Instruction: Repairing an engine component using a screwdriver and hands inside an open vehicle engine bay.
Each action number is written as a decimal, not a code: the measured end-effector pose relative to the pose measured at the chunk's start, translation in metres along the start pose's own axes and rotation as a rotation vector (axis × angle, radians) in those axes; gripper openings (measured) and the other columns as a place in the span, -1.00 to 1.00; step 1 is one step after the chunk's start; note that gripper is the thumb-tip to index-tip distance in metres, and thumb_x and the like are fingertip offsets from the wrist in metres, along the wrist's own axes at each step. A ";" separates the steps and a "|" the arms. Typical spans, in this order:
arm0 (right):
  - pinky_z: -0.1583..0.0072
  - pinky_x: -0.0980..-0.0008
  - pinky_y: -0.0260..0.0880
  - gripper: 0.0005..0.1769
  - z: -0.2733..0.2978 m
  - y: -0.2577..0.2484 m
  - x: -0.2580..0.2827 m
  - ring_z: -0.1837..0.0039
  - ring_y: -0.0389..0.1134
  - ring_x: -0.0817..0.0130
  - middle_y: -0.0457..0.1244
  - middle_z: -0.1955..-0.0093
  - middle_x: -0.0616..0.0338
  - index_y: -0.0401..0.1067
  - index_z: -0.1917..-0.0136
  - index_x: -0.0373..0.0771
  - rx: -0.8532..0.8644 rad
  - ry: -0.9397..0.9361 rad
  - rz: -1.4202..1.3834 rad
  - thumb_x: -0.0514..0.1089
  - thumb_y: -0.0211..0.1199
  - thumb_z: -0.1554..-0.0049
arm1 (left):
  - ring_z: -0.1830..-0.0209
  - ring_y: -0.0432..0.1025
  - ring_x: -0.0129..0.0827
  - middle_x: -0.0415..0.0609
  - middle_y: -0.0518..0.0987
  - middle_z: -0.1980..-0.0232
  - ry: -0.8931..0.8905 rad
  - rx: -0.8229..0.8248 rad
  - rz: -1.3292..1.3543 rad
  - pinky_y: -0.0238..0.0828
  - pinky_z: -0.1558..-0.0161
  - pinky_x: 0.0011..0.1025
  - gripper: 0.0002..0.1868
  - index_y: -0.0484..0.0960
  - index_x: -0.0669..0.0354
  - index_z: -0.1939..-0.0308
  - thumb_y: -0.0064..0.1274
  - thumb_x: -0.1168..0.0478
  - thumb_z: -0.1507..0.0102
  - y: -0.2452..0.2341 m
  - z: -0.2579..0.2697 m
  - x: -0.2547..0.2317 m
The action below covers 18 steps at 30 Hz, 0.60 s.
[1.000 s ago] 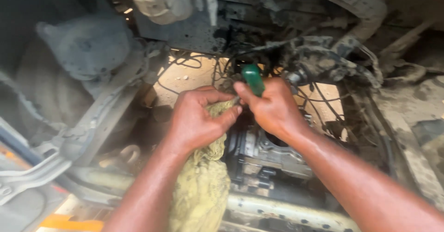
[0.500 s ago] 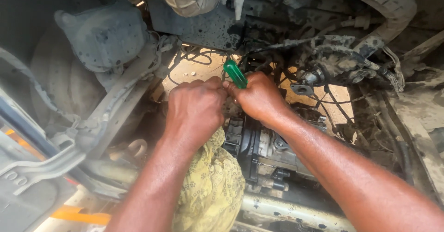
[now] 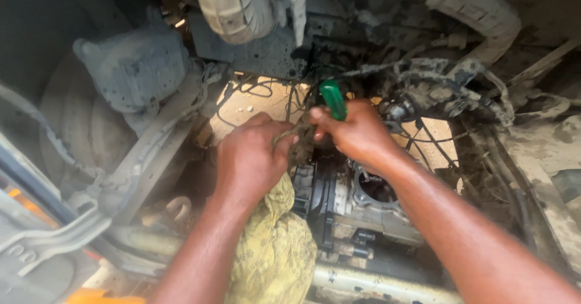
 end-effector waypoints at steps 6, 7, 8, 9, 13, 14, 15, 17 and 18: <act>0.27 0.26 0.30 -0.65 0.032 -0.028 0.021 0.46 0.23 0.41 0.25 0.50 0.19 0.62 0.04 -0.14 -0.003 0.206 0.136 0.14 0.23 -0.17 | 0.23 0.58 -0.18 -0.09 0.69 0.20 -0.054 -0.023 0.094 0.49 0.16 -0.19 -0.78 0.79 0.03 0.15 0.28 0.09 -0.18 0.010 -0.003 0.003; 0.30 0.29 0.28 -0.64 0.044 -0.025 0.026 0.48 0.21 0.41 0.23 0.52 0.20 0.62 0.05 -0.12 0.036 0.280 0.109 0.16 0.25 -0.16 | 0.18 0.60 -0.28 -0.10 0.71 0.17 -0.066 -0.096 0.324 0.50 0.11 -0.27 -0.76 0.77 0.08 0.10 0.28 0.10 -0.20 0.014 -0.003 0.005; 0.32 0.31 0.25 -0.64 0.057 -0.021 0.032 0.49 0.19 0.42 0.21 0.53 0.20 0.62 0.05 -0.10 0.075 0.355 0.083 0.19 0.27 -0.14 | 0.13 0.62 -0.38 -0.11 0.73 0.13 -0.077 -0.169 0.555 0.52 0.06 -0.36 -0.74 0.75 0.14 0.06 0.28 0.12 -0.23 0.019 -0.003 0.009; 0.32 0.31 0.25 -0.64 0.064 -0.011 0.032 0.49 0.19 0.42 0.21 0.53 0.20 0.62 0.05 -0.10 0.075 0.358 0.081 0.19 0.27 -0.14 | 0.13 0.62 -0.38 -0.11 0.73 0.13 -0.078 -0.166 0.555 0.52 0.06 -0.36 -0.74 0.75 0.14 0.06 0.28 0.12 -0.23 0.021 -0.003 0.006; 0.35 0.37 0.33 -0.65 0.085 0.025 0.015 0.47 0.23 0.46 0.25 0.49 0.29 0.58 0.13 -0.23 0.223 0.381 0.047 0.11 0.43 -0.07 | 0.24 0.49 -0.45 -0.04 0.66 0.19 -0.365 -0.134 1.260 0.42 0.19 -0.49 -0.73 0.64 0.24 -0.01 0.20 0.15 -0.31 0.037 0.000 0.010; 0.35 0.37 0.36 -0.65 0.086 0.031 0.009 0.46 0.26 0.47 0.27 0.47 0.28 0.56 0.16 -0.28 0.247 0.337 0.044 0.06 0.46 -0.06 | 0.28 0.46 -0.42 0.00 0.61 0.25 -0.440 -0.133 1.450 0.39 0.26 -0.48 -0.73 0.60 0.26 -0.02 0.19 0.16 -0.34 0.040 0.001 0.010; 0.35 0.37 0.36 -0.65 0.086 0.028 0.011 0.46 0.26 0.47 0.27 0.47 0.28 0.56 0.16 -0.28 0.247 0.337 0.039 0.06 0.46 -0.06 | 0.28 0.46 -0.42 0.00 0.61 0.25 -0.440 -0.130 1.446 0.39 0.26 -0.48 -0.73 0.60 0.26 -0.02 0.19 0.16 -0.34 0.037 0.001 0.010; 0.35 0.34 0.36 -0.73 0.082 0.016 0.017 0.45 0.27 0.45 0.33 0.43 0.26 0.58 0.17 -0.21 0.152 0.329 -0.003 0.03 0.44 -0.03 | 0.29 0.48 -0.49 -0.08 0.62 0.28 -0.388 -0.217 1.355 0.41 0.26 -0.50 -0.77 0.58 0.23 0.02 0.17 0.17 -0.34 0.024 -0.001 0.011; 0.35 0.34 0.36 -0.73 0.081 0.011 0.015 0.45 0.27 0.45 0.33 0.43 0.26 0.58 0.17 -0.21 0.152 0.327 -0.005 0.03 0.44 -0.03 | 0.29 0.48 -0.49 -0.08 0.62 0.28 -0.386 -0.217 1.353 0.41 0.26 -0.50 -0.77 0.58 0.23 0.02 0.17 0.17 -0.34 0.017 -0.002 0.012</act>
Point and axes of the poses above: each hand's wrist, its own z-axis away from the middle knuckle, its own y-axis out of the palm, x = y × z, the point moved 5 cm from there along -z, towards the middle knuckle
